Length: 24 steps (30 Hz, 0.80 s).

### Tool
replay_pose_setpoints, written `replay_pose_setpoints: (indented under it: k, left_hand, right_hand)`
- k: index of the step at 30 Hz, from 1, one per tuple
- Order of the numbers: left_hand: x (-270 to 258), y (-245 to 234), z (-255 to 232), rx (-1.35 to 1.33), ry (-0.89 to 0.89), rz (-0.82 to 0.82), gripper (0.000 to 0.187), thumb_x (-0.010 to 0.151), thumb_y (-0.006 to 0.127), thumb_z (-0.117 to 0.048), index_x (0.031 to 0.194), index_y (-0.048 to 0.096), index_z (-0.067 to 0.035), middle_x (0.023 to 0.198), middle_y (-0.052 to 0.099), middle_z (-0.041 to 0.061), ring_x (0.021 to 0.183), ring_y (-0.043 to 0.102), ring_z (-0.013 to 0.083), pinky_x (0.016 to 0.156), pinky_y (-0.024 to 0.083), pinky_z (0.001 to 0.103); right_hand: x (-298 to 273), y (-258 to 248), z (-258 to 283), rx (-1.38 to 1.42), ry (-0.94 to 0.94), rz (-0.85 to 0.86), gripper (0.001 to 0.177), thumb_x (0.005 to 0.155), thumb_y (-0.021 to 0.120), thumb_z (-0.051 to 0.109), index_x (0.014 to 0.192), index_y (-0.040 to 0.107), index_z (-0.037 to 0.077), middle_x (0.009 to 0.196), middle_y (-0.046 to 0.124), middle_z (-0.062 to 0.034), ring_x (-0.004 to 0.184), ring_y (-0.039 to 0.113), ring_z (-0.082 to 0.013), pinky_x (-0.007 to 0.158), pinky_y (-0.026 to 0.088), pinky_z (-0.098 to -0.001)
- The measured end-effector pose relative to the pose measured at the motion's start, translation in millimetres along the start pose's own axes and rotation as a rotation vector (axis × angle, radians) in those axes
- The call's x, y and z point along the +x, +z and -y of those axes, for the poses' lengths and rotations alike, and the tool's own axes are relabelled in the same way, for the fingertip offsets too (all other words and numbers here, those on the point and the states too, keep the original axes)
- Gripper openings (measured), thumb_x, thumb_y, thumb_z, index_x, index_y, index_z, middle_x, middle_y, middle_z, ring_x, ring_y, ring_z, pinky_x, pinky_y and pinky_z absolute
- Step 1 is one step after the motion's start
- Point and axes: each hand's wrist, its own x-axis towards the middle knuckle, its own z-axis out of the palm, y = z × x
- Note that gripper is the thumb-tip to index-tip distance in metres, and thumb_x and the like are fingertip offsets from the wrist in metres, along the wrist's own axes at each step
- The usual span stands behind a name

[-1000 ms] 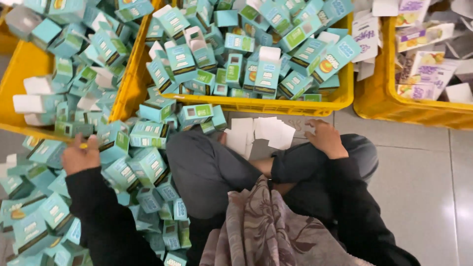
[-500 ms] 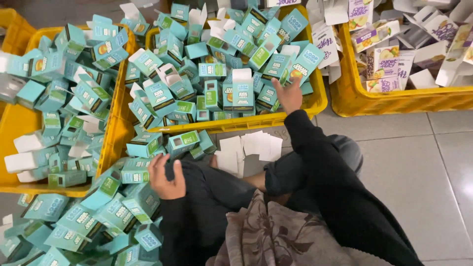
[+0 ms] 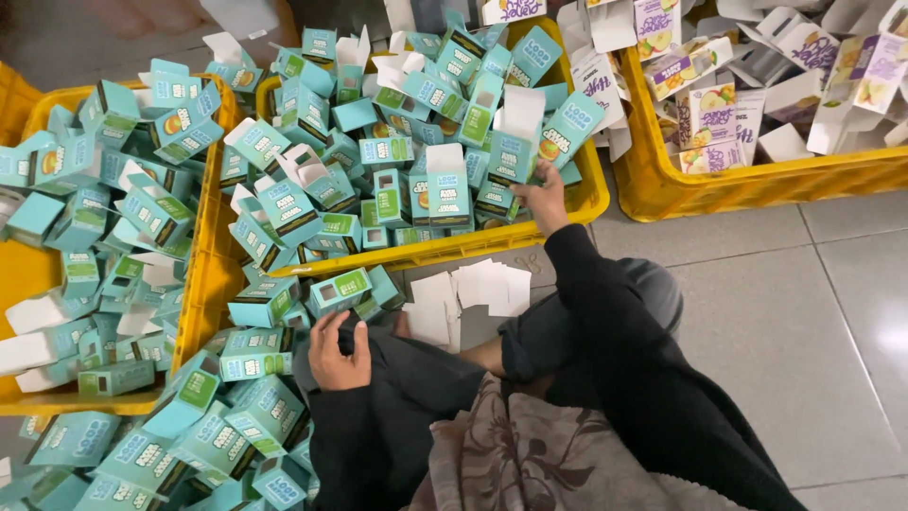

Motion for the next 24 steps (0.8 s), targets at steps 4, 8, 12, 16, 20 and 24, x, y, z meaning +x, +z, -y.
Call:
replay_pose_setpoints:
  k: [4, 8, 12, 16, 20, 24]
  left_hand:
    - [1, 2, -4, -0.001, -0.031, 0.002, 0.023, 0.101, 0.073, -0.021, 0.12, 0.071, -0.007, 0.119, 0.063, 0.017, 0.106, 0.068, 0.0482, 0.085, 0.054, 0.067]
    - [2, 3, -1, 0.007, 0.012, 0.011, 0.024, 0.1, 0.074, -0.019, 0.121, 0.071, -0.008, 0.118, 0.063, 0.016, 0.101, 0.069, 0.0468, 0.082, 0.056, 0.065]
    - [-1, 3, 8, 0.009, 0.058, -0.014, 0.026, 0.099, 0.075, -0.028, 0.12, 0.073, -0.012, 0.115, 0.066, 0.012, 0.098, 0.072, 0.04, 0.079, 0.058, 0.057]
    - [0, 0, 3, -0.002, 0.049, -0.032, 0.024, 0.102, 0.072, -0.029, 0.119, 0.074, -0.011, 0.111, 0.066, 0.012, 0.094, 0.072, 0.0377, 0.079, 0.058, 0.056]
    - [3, 1, 1, 0.01, 0.07, -0.022, 0.025, 0.102, 0.072, -0.027, 0.118, 0.074, -0.009, 0.107, 0.067, 0.013, 0.088, 0.071, 0.0384, 0.077, 0.058, 0.054]
    - [4, 2, 3, 0.04, 0.1, -0.016, 0.024, 0.101, 0.071, -0.026, 0.118, 0.073, -0.007, 0.105, 0.067, 0.014, 0.086, 0.07, 0.038, 0.075, 0.058, 0.052]
  right_hand:
    - [-17, -26, -8, -0.034, -0.17, 0.117, 0.053, 0.089, 0.073, -0.009, 0.132, 0.044, -0.003, 0.129, 0.048, -0.0193, 0.084, 0.063, -0.0233, 0.067, 0.056, -0.0361]
    - [-9, -35, -28, -0.124, -0.382, 0.077, 0.069, 0.082, 0.077, -0.015, 0.143, 0.047, -0.002, 0.137, 0.055, -0.0264, 0.12, 0.058, -0.0461, 0.09, 0.055, -0.0551]
    - [-15, -32, -26, -0.22, -0.519, 0.137, 0.073, 0.083, 0.077, -0.016, 0.146, 0.044, 0.0, 0.136, 0.054, -0.0311, 0.122, 0.055, -0.0552, 0.097, 0.053, -0.0687]
    - [-21, -23, -19, -0.183, -0.317, 0.228, 0.086, 0.093, 0.075, -0.011, 0.161, 0.027, 0.013, 0.153, 0.044, -0.0227, 0.118, 0.064, -0.0462, 0.089, 0.066, -0.0536]
    - [-20, 8, 12, -0.174, -0.264, 0.326, 0.073, 0.098, 0.083, 0.017, 0.153, 0.036, 0.002, 0.135, 0.055, -0.0264, 0.108, 0.071, -0.0344, 0.082, 0.066, -0.0448]
    - [-7, 77, 27, -0.034, -0.179, 0.361, 0.069, 0.09, 0.09, 0.024, 0.144, 0.053, 0.002, 0.121, 0.066, -0.0285, 0.092, 0.078, -0.0323, 0.071, 0.067, -0.0414]
